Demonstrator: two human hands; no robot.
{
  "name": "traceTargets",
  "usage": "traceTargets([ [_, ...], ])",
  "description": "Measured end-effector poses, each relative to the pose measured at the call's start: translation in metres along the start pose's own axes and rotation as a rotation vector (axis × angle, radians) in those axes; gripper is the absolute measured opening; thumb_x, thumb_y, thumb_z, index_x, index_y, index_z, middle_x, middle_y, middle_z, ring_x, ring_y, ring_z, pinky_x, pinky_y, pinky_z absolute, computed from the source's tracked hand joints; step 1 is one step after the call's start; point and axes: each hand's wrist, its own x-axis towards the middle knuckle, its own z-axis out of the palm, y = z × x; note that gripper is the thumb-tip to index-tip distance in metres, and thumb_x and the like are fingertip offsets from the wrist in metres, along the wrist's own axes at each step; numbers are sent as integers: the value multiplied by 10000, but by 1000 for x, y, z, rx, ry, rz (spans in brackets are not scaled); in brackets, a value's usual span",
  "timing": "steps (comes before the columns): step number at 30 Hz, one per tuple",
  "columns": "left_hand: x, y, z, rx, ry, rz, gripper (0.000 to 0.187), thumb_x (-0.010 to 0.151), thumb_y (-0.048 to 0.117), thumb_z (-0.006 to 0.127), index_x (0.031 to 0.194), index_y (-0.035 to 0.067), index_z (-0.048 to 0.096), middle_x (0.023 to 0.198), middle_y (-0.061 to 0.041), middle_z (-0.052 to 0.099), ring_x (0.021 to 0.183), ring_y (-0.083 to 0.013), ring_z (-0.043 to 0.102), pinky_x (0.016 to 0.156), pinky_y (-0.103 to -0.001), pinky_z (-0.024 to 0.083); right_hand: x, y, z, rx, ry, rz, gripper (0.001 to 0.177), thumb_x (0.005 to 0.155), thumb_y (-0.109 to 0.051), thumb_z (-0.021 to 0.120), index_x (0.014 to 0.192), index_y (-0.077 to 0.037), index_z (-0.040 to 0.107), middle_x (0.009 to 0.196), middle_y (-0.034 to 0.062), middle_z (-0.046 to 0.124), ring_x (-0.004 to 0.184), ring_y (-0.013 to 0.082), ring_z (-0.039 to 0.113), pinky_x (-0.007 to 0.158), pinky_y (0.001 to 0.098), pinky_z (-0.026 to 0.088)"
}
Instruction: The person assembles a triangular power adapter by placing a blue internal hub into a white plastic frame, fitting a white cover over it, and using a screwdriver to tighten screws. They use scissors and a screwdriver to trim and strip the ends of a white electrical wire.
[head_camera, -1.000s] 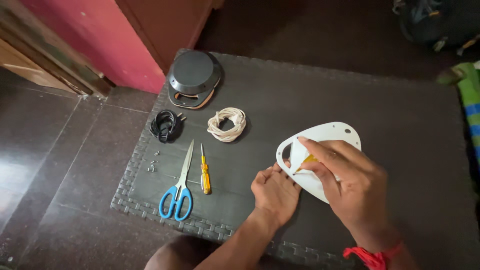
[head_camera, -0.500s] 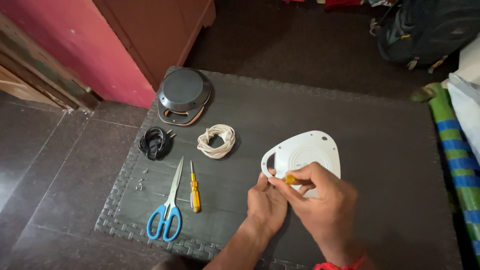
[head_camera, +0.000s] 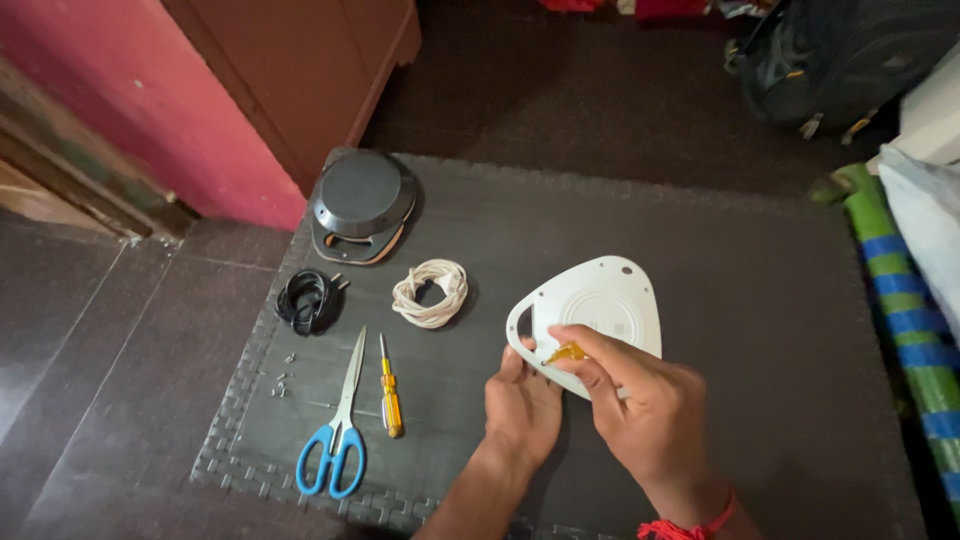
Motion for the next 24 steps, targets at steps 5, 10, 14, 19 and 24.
traceTargets([
  [5,3,-3,-2,6,8,30,183,1038,220,415,1024,112,562,1226,-123,643,1194,-283,581,1073,-435,425,-4,4,3,-43,59,98,256,802,-201,881,969,-80,730,886,42,805,672,100,775,535,238,590],
  [10,0,-3,1,5,-8,5,217,1040,246,412,1022,102,573,1213,-121,641,1181,-284,584,1064,-453,438,-11,5,9,-105,78,27,266,799,-196,879,983,-84,722,825,27,747,650,97,738,529,243,566],
  [14,1,-1,-2,-5,-34,30,188,1048,208,410,1032,96,560,1224,-115,639,1198,-272,579,1076,-441,433,-2,-3,8,-131,63,-108,318,873,-88,758,1189,-77,736,995,78,746,811,181,754,661,288,607],
  [19,3,-1,-1,-14,5,8,260,1070,267,366,1048,88,553,1227,-127,617,1189,-271,573,1075,-452,438,5,-7,4,3,-7,-165,414,905,65,578,1286,-63,679,1215,159,742,1034,271,765,780,327,658],
  [24,-3,2,8,46,69,-16,375,1047,258,305,1143,85,624,1266,-112,638,1202,-249,587,1089,-415,430,-2,-6,6,62,-64,24,276,869,-75,751,1144,-102,751,1024,42,825,787,137,826,581,238,643],
])
